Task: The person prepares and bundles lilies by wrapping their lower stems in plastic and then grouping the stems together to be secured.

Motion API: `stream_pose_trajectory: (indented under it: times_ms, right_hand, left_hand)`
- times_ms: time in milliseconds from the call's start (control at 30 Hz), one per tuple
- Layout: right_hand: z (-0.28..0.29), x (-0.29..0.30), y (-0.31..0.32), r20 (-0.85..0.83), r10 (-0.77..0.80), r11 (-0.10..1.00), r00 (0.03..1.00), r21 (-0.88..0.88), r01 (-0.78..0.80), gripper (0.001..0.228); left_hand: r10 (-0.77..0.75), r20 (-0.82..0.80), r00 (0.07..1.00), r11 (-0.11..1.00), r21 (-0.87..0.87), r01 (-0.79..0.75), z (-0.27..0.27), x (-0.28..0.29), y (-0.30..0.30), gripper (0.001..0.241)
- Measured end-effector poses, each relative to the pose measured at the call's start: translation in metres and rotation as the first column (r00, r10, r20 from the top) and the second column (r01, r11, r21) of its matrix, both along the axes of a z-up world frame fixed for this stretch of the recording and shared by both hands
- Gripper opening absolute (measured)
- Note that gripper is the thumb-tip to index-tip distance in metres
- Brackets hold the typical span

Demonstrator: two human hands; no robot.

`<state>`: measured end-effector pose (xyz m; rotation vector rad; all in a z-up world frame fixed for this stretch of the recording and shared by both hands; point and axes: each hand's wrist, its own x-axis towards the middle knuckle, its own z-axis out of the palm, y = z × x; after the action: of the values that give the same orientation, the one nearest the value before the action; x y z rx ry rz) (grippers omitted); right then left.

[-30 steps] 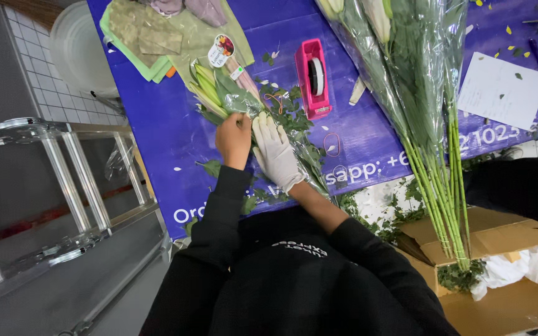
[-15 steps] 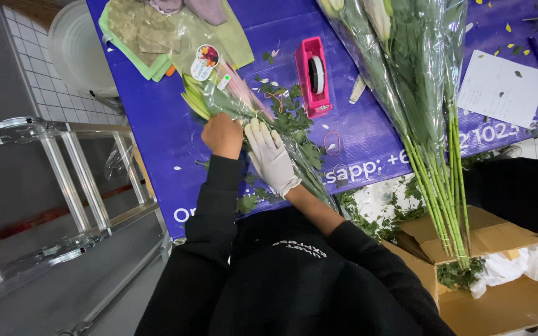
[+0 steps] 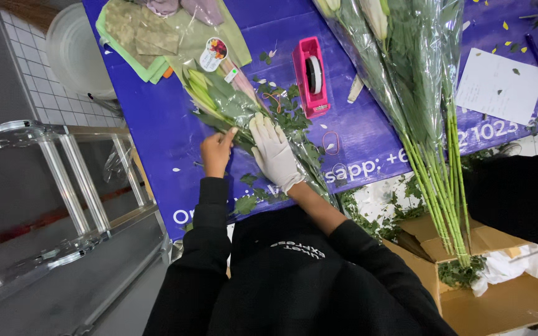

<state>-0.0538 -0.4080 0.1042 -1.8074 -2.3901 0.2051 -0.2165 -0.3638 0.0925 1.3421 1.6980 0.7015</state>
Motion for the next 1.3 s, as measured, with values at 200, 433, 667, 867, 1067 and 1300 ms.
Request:
stream_pose_trajectory:
  times_ms: [200, 433, 667, 867, 1067, 1300]
  right_hand:
    - [0.004, 0.012, 0.006, -0.052, -0.002, 0.998, 0.999, 0.066, 0.005, 0.082]
    - [0.039, 0.041, -0.008, -0.59, 0.016, 1.0, 0.807, 0.018, -0.006, 0.076]
    - [0.089, 0.116, -0.089, -0.639, -0.556, 0.831, 0.531, -0.401, 0.386, 0.051]
    - [-0.013, 0.177, -0.207, -0.066, -0.792, 0.418, 0.607, -0.783, 0.46, 0.048]
    - [-0.065, 0.173, -0.272, 0.029, -0.865, 0.213, 0.501, -0.883, 0.419, 0.074]
    - [-0.083, 0.18, -0.312, 0.307, -0.791, 0.348, 0.53, -0.487, 0.801, 0.052]
  left_hand:
    - [0.067, -0.028, 0.997, 0.996, -0.058, -0.069, -0.018, -0.002, -0.02, 0.058]
    - [0.311, 0.406, 0.859, 0.941, -0.256, -0.219, -0.052, 0.022, -0.048, 0.054]
    - [0.286, 0.586, 0.758, 0.912, -0.41, -0.026, -0.069, 0.035, -0.072, 0.072]
    - [0.397, 0.746, 0.534, 0.852, -0.516, 0.086, -0.049, 0.05, -0.077, 0.104]
    - [0.537, 0.73, 0.423, 0.792, -0.609, 0.045, -0.04, 0.063, -0.074, 0.044]
    - [0.587, 0.742, 0.325, 0.762, -0.642, 0.088, -0.047, 0.057, -0.067, 0.044]
